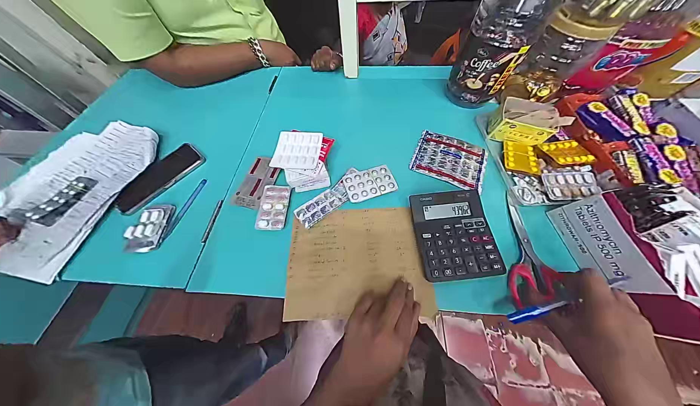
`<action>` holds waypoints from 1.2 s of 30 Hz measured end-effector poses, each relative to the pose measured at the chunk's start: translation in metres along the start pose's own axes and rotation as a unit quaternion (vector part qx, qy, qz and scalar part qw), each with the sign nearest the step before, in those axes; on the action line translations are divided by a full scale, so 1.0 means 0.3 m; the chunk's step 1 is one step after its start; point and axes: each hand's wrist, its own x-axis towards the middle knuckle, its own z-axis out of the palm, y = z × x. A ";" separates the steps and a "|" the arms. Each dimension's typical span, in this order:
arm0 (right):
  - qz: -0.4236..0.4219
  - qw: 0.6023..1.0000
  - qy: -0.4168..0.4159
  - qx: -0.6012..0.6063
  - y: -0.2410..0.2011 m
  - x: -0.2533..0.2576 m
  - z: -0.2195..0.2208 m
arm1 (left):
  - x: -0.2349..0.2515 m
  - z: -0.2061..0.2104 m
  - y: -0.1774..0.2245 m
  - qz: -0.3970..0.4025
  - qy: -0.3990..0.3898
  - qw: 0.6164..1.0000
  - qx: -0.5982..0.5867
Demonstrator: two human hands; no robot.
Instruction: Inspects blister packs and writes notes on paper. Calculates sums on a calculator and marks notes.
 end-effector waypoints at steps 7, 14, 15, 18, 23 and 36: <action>-0.056 0.958 -0.010 0.283 -0.079 -0.180 -0.267 | -0.036 -0.012 0.025 -0.006 -0.031 0.999 0.025; -0.225 0.765 -0.179 0.576 -0.402 -0.225 0.007 | -0.041 -0.109 0.036 -0.136 -0.174 0.951 -0.218; -0.226 0.748 -0.208 0.589 -0.447 -0.245 0.031 | -0.045 -0.103 0.035 -0.169 -0.205 0.918 -0.294; -0.251 0.728 -0.288 0.569 -0.430 -0.258 -0.010 | -0.060 -0.041 0.043 -0.049 -0.151 0.985 -0.073; -0.213 0.782 -0.386 0.439 -0.011 -0.256 -0.259 | -0.063 -0.019 0.023 0.043 -0.075 0.994 0.066; 0.021 0.781 -0.344 0.520 -0.513 -0.632 0.465 | 0.120 -0.210 0.090 -0.032 -0.494 0.869 -0.015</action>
